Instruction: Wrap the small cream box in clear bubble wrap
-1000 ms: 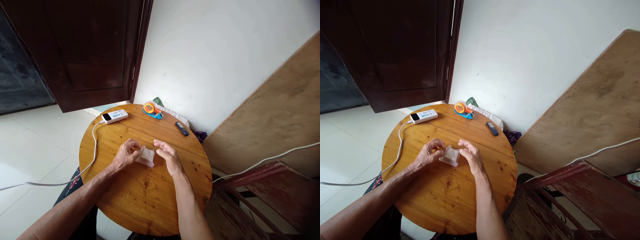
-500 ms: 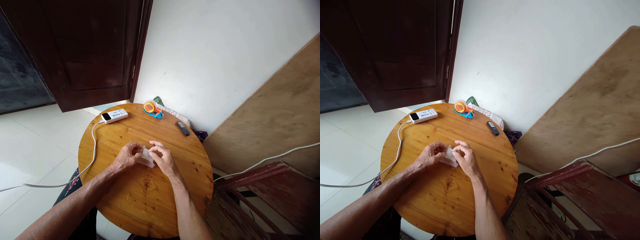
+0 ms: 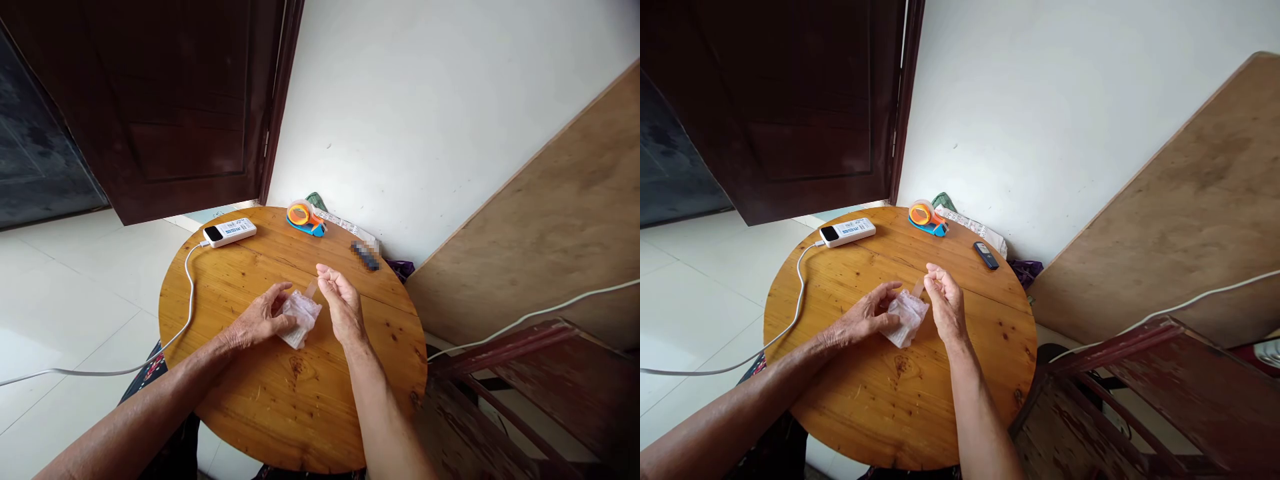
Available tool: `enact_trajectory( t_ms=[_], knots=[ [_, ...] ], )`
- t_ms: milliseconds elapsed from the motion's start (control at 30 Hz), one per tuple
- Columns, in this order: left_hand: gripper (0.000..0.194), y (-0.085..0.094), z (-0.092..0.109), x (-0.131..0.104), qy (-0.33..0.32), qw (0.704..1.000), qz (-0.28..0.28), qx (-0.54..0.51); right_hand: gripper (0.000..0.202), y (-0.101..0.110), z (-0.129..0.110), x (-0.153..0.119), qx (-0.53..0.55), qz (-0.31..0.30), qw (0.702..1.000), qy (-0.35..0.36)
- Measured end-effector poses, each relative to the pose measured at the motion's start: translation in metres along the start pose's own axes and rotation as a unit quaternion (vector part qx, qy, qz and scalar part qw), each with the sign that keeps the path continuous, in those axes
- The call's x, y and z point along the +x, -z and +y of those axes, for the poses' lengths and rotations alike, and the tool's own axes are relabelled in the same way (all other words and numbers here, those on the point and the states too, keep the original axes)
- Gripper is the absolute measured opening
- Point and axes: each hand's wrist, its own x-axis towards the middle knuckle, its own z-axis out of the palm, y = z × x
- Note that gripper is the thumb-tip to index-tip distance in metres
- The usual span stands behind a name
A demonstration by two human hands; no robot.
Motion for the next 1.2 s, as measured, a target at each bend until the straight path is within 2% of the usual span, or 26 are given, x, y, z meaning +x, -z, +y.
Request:
enact_trajectory(
  t_ms=[100, 233, 367, 433, 533, 567, 600, 633, 700, 800, 867, 933, 1067, 1133, 1200],
  knots=[
    [0.073, -0.001, 0.003, -0.002, -0.004, 1.000, -0.020, -0.011, 0.027, 0.001, -0.008, 0.016, -0.022, 0.017, 1.000, -0.015],
    [0.069, -0.003, 0.006, -0.002, 0.005, 0.996, -0.043, -0.077, 0.034, 0.003, -0.012, 0.048, -0.055, 0.038, 0.997, -0.034],
    [0.065, -0.005, 0.003, 0.003, 0.046, 0.991, -0.002, -0.125, 0.038, 0.001, -0.003, 0.068, -0.085, 0.056, 0.994, -0.038],
    [0.060, -0.006, 0.000, 0.006, 0.063, 0.987, 0.034, -0.141, 0.036, 0.000, 0.000, 0.065, -0.095, 0.079, 0.992, -0.032],
    [0.058, -0.006, -0.003, 0.009, 0.081, 0.982, 0.069, -0.155, 0.035, 0.001, -0.008, 0.040, -0.148, 0.107, 0.983, -0.007],
    [0.058, -0.006, -0.003, 0.009, 0.083, 0.982, 0.075, -0.155, 0.034, 0.000, -0.014, 0.029, -0.183, 0.101, 0.978, -0.003],
    [0.059, -0.006, -0.003, 0.009, 0.082, 0.982, 0.080, -0.152, 0.035, -0.002, -0.022, 0.017, -0.228, 0.064, 0.972, -0.003],
    [0.058, -0.006, -0.003, 0.009, 0.079, 0.982, 0.082, -0.148, 0.037, -0.005, -0.030, 0.005, -0.281, 0.014, 0.960, 0.002],
    [0.058, -0.006, -0.001, 0.008, 0.076, 0.983, 0.089, -0.141, 0.038, -0.015, -0.044, -0.015, -0.399, -0.043, 0.916, 0.015],
    [0.058, -0.008, 0.002, 0.006, 0.075, 0.982, 0.101, -0.142, 0.030, -0.029, -0.049, -0.028, -0.535, -0.057, 0.843, -0.006],
    [0.060, -0.008, 0.003, 0.007, 0.073, 0.980, 0.105, -0.153, 0.016, -0.028, -0.043, -0.027, -0.573, -0.049, 0.818, -0.026],
    [0.062, -0.006, 0.004, 0.008, 0.068, 0.977, 0.119, -0.162, 0.017, -0.018, -0.035, -0.022, -0.564, -0.032, 0.824, -0.041],
    [0.062, 0.001, 0.004, 0.009, 0.041, 0.976, 0.176, -0.121, 0.021, 0.010, -0.024, -0.010, -0.491, 0.000, 0.869, -0.069],
    [0.067, 0.005, 0.006, 0.008, 0.017, 0.978, 0.200, -0.050, 0.022, 0.017, -0.021, -0.007, -0.482, 0.003, 0.872, -0.081],
    [0.072, 0.007, 0.009, 0.005, -0.009, 0.973, 0.223, 0.064, 0.022, 0.019, -0.019, -0.006, -0.490, 0.002, 0.867, -0.087]
  ],
)
